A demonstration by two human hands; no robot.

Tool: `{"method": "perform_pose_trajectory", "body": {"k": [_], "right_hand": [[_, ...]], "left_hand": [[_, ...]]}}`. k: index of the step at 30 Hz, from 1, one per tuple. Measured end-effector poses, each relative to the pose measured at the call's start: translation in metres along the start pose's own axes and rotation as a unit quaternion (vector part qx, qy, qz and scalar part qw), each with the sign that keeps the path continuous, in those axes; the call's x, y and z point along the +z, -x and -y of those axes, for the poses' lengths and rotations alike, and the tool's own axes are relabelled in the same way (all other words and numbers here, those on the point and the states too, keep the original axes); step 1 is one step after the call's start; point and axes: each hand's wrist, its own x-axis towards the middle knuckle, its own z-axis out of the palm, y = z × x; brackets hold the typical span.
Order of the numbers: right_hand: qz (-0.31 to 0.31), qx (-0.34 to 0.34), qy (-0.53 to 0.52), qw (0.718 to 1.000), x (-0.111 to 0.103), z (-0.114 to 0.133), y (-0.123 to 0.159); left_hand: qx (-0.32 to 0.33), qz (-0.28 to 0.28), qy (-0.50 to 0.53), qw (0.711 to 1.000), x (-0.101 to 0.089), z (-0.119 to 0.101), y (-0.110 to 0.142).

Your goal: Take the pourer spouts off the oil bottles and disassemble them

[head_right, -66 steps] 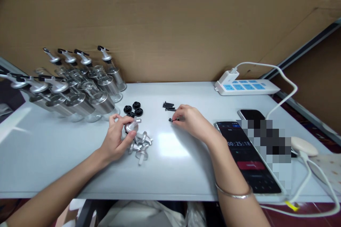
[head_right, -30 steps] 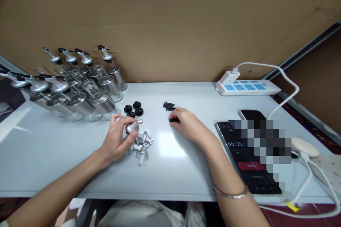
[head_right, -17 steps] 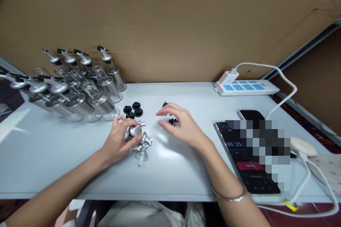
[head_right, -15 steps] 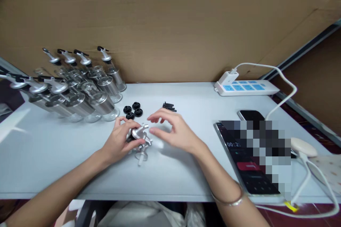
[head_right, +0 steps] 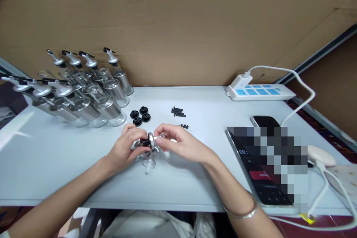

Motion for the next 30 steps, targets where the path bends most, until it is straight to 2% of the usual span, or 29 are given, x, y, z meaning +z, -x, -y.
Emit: {"method": "perform_pose_trajectory", "body": {"k": [3, 6, 17, 24, 30], "right_hand": [[0.047, 0.012, 0.013, 0.999, 0.001, 0.0, 0.0], [0.085, 0.023, -0.003, 0.996, 0.004, -0.002, -0.001], [0.11, 0.059, -0.152, 0.98, 0.011, -0.008, -0.002], [0.162, 0.055, -0.122, 0.978, 0.016, -0.004, -0.001], [0.153, 0.026, -0.099, 0.983, 0.02, 0.0, -0.002]], "left_hand": [[-0.007, 0.025, 0.011, 1.0, 0.0, 0.002, 0.0], [-0.002, 0.023, 0.015, 1.0, -0.001, 0.003, -0.001], [0.081, 0.032, -0.063, 0.994, -0.002, 0.005, -0.006], [0.114, -0.02, -0.1, 0.988, -0.008, 0.001, -0.006], [0.106, -0.058, -0.118, 0.986, -0.011, -0.003, -0.007]]}}
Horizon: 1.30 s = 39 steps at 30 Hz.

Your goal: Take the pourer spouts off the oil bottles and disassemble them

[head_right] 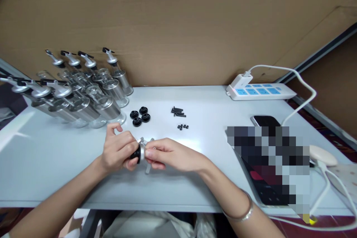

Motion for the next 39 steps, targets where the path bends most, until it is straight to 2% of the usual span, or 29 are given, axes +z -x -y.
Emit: {"method": "perform_pose_trajectory", "body": {"k": [3, 6, 12, 21, 28, 31, 36, 39], "right_hand": [[-0.011, -0.01, 0.031, 0.999, 0.0, 0.002, 0.0], [-0.056, -0.006, 0.123, 0.991, -0.002, 0.006, 0.002], [-0.148, -0.038, 0.328, 0.932, -0.001, 0.015, 0.008], [-0.237, -0.178, 0.482, 0.824, 0.002, 0.004, 0.001], [-0.284, -0.267, 0.619, 0.682, 0.0, 0.001, -0.001], [-0.29, -0.282, 0.659, 0.634, 0.001, 0.002, 0.0], [-0.3, -0.292, 0.697, 0.583, 0.003, 0.002, 0.005], [-0.305, -0.3, 0.702, 0.57, 0.003, 0.001, 0.006]], "left_hand": [[-0.012, 0.005, -0.011, 1.0, -0.001, 0.0, 0.0], [-0.024, 0.01, -0.014, 1.0, 0.0, 0.002, 0.0], [-0.061, 0.024, -0.003, 0.998, 0.006, 0.004, -0.001], [-0.127, 0.038, 0.043, 0.99, 0.006, 0.008, -0.004], [-0.189, 0.059, 0.106, 0.974, 0.007, 0.007, -0.005], [-0.219, 0.069, 0.133, 0.964, 0.007, 0.006, -0.005], [-0.274, 0.094, 0.184, 0.939, 0.008, 0.005, -0.005], [-0.293, 0.109, 0.213, 0.926, 0.01, 0.005, -0.005]]}}
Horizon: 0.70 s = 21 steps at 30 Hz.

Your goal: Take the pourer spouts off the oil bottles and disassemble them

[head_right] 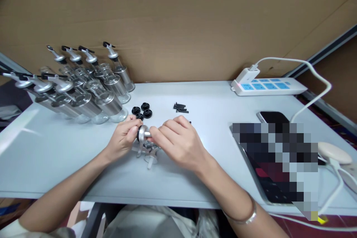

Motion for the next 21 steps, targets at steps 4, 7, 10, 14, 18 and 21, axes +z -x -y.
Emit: {"method": "perform_pose_trajectory", "body": {"k": [4, 7, 10, 14, 18, 21], "right_hand": [[0.001, 0.004, -0.005, 1.0, 0.001, -0.001, 0.002], [0.002, 0.021, -0.022, 1.0, 0.003, -0.002, 0.002], [0.019, 0.069, -0.089, 0.993, 0.007, -0.005, 0.001], [0.07, 0.19, -0.239, 0.95, 0.007, -0.006, 0.001], [0.175, 0.312, -0.366, 0.859, 0.005, -0.005, 0.0], [0.215, 0.341, -0.43, 0.808, 0.006, -0.005, 0.0]], "left_hand": [[-0.021, 0.02, 0.035, 0.999, -0.001, 0.0, 0.0], [0.003, 0.015, -0.005, 1.0, -0.003, 0.002, 0.001], [0.075, -0.001, -0.094, 0.993, -0.004, 0.008, 0.003], [0.157, -0.008, -0.177, 0.972, -0.004, 0.015, 0.005], [0.168, -0.015, -0.225, 0.96, -0.003, 0.016, 0.005], [0.193, -0.005, -0.228, 0.954, -0.003, 0.014, 0.005]]}}
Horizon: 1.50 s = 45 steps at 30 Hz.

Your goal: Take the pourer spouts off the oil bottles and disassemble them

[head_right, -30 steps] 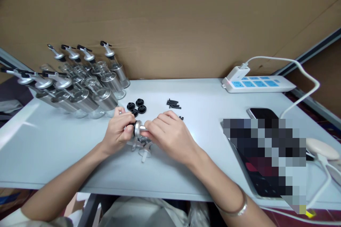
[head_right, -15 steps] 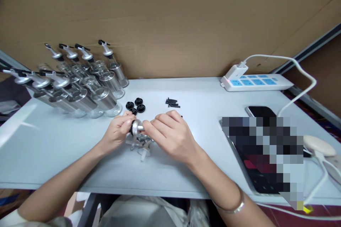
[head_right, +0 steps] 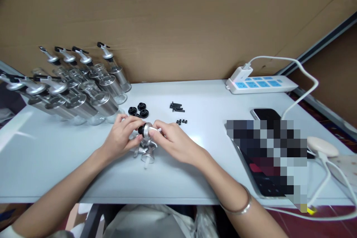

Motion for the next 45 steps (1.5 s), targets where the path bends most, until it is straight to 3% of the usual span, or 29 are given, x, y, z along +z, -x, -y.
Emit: {"method": "perform_pose_trajectory", "body": {"k": [7, 13, 21, 24, 27, 29, 31, 34, 38, 41, 45], "right_hand": [[0.042, 0.002, -0.009, 0.999, 0.002, 0.004, -0.002], [-0.016, -0.087, 0.106, 0.99, 0.008, 0.005, -0.002], [-0.147, -0.26, 0.341, 0.892, 0.009, 0.001, -0.006], [-0.168, -0.282, 0.371, 0.869, 0.007, 0.001, -0.005], [-0.181, -0.292, 0.384, 0.857, 0.006, 0.001, -0.004], [-0.191, -0.298, 0.394, 0.848, 0.005, 0.002, -0.004], [-0.202, -0.299, 0.402, 0.841, 0.004, 0.002, -0.004], [-0.21, -0.283, 0.384, 0.854, 0.003, 0.001, -0.004], [-0.173, -0.235, 0.274, 0.916, 0.001, 0.0, 0.0], [-0.141, -0.17, 0.195, 0.956, -0.001, 0.002, 0.003], [-0.117, -0.067, 0.107, 0.985, -0.002, 0.006, 0.004]], "left_hand": [[0.064, -0.017, -0.063, 0.996, -0.008, 0.004, -0.007], [0.007, -0.034, -0.015, 0.999, -0.009, 0.002, -0.007], [-0.121, -0.017, 0.105, 0.987, -0.007, -0.009, -0.007], [-0.209, 0.043, 0.202, 0.956, -0.01, -0.014, -0.011], [-0.29, 0.102, 0.332, 0.892, -0.013, -0.018, -0.012], [-0.327, 0.118, 0.398, 0.849, -0.015, -0.019, -0.012], [-0.345, 0.122, 0.427, 0.827, -0.017, -0.019, -0.013], [-0.332, 0.118, 0.398, 0.847, -0.02, -0.017, -0.014], [-0.283, 0.115, 0.301, 0.903, -0.02, -0.013, -0.014], [-0.245, 0.127, 0.255, 0.927, -0.017, -0.013, -0.01], [-0.167, 0.128, 0.198, 0.957, -0.013, -0.014, -0.007]]}}
